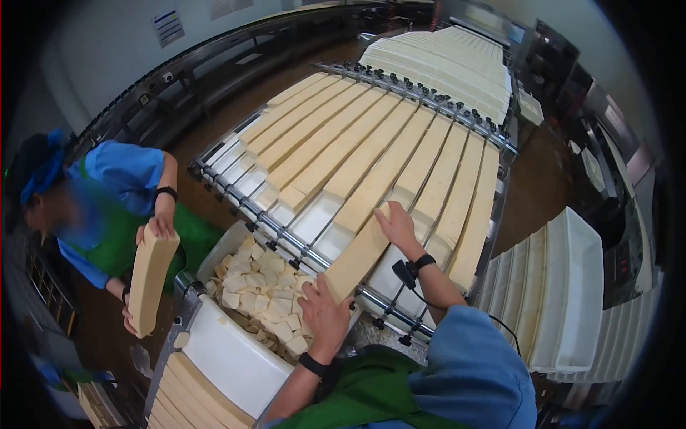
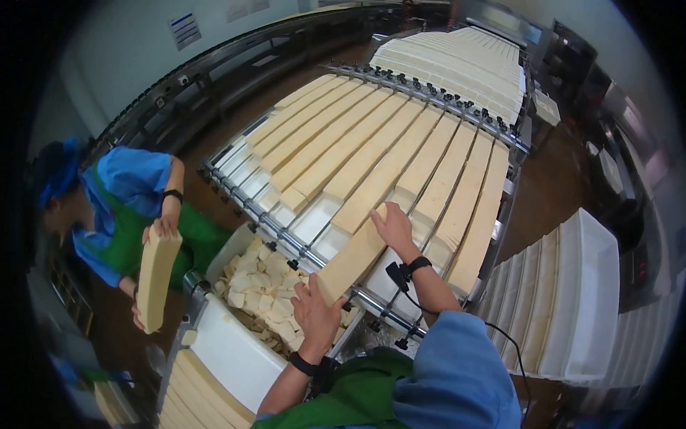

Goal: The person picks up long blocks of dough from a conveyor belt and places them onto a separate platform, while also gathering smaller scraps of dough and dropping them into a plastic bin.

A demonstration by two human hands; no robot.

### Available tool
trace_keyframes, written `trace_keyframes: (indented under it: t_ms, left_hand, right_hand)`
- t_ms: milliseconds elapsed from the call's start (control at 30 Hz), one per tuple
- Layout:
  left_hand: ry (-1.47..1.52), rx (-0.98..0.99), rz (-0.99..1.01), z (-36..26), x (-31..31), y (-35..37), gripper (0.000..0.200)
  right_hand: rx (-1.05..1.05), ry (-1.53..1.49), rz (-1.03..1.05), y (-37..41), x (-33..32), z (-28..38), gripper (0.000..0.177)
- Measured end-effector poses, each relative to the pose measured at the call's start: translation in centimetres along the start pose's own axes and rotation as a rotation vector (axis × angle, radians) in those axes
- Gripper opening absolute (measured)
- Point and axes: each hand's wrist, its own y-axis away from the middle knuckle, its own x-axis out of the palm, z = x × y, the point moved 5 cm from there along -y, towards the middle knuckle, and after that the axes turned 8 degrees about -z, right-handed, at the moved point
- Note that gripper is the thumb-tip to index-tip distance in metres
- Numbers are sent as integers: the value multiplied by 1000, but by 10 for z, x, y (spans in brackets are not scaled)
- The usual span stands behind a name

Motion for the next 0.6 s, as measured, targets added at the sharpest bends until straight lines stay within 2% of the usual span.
trace_keyframes:
  t_ms: [100, 200, 300, 400, 500, 600]
  left_hand:
    - [-17, 6, 108, -19, 10, -21, 81]
    - [-27, 28, 128, -23, 14, -30, 77]
    - [19, 14, 112, -21, 14, -31, 74]
    - [77, -1, 78, -19, 16, -33, 70]
    - [217, -42, 3, -10, 35, -40, 66]
    - [362, -158, -57, -1, 59, -47, 62]
  right_hand:
    - [-9, 323, 201, -14, 15, -13, 62]
    - [1, 417, 278, -19, 21, -17, 67]
    - [25, 438, 270, -18, 20, -16, 66]
    - [25, 434, 216, -15, 14, -10, 63]
    - [-98, 438, -56, -2, -3, 14, 61]
    - [-150, 466, -59, 35, -2, 30, 66]
